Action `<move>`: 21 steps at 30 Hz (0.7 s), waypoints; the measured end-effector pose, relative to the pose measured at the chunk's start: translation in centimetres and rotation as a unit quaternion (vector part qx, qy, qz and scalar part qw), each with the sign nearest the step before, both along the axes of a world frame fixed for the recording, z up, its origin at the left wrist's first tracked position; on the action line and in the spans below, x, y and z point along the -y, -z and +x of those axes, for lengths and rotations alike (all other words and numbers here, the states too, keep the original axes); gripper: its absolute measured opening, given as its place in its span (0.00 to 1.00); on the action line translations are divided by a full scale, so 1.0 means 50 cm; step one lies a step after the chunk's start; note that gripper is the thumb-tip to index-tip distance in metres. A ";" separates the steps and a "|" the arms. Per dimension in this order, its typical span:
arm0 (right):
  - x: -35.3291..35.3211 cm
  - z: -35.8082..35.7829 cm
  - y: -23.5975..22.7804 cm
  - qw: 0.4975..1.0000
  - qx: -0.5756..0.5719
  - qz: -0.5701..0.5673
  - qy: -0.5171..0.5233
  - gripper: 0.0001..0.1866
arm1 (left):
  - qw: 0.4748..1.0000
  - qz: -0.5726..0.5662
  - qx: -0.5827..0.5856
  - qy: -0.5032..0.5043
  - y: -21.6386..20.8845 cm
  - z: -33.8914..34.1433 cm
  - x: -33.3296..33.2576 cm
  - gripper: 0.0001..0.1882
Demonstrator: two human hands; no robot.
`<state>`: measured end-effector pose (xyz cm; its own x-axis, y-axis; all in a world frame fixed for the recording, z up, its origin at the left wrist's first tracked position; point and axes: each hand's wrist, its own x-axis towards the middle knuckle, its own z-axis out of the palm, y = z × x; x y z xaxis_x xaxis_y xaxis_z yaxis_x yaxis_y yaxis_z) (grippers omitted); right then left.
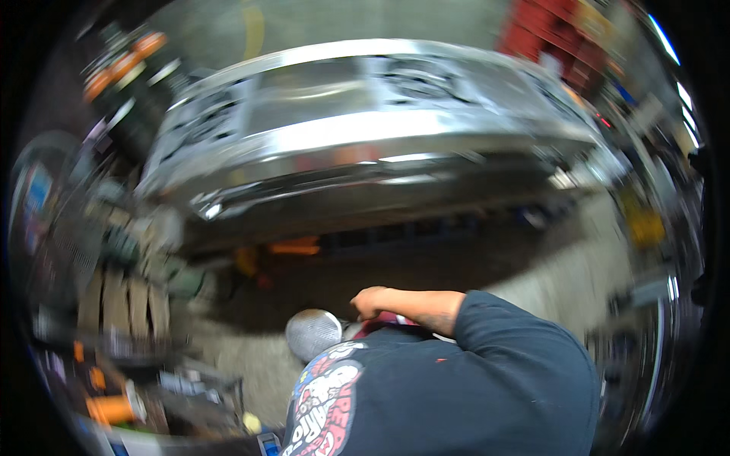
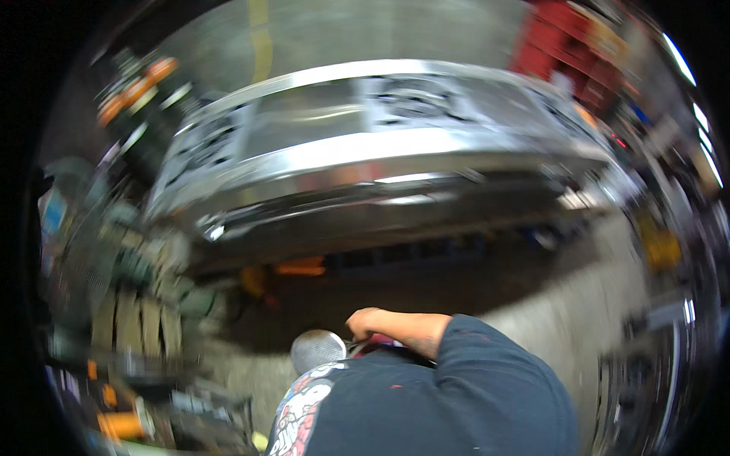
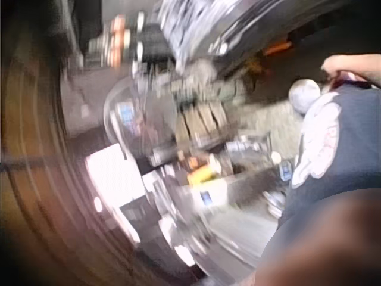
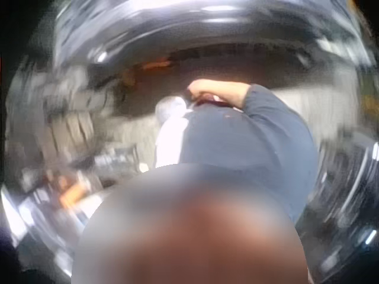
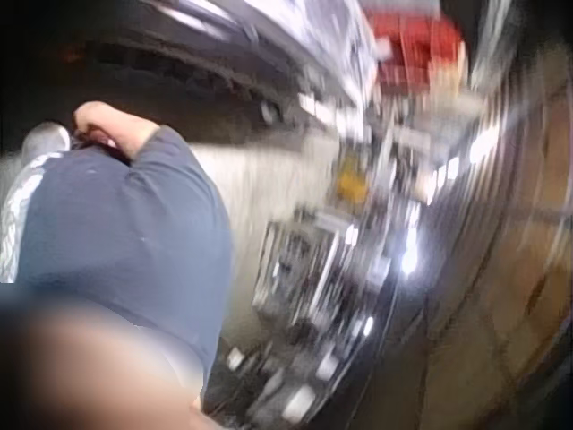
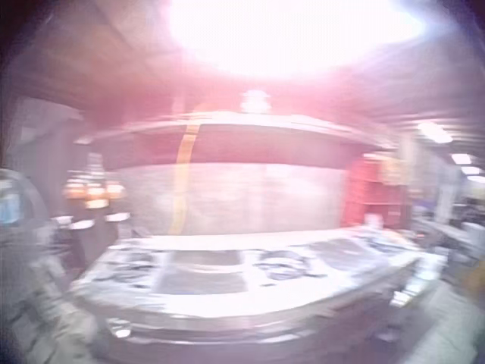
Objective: The person installs a copper gas line into a commercial gas stove. They remove the burner grate, insert the copper pipe into a fitting, tighten it with a wrench, and then connect the other end to a valve underneath the unit.
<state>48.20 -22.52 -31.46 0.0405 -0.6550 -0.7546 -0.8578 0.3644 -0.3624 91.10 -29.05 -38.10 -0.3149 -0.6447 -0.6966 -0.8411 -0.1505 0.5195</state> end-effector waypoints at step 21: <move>-1.316 -0.805 0.013 0.642 -0.310 -0.154 0.684 0.28 | 0.870 0.048 -0.087 0.483 0.016 -0.834 -0.404 0.25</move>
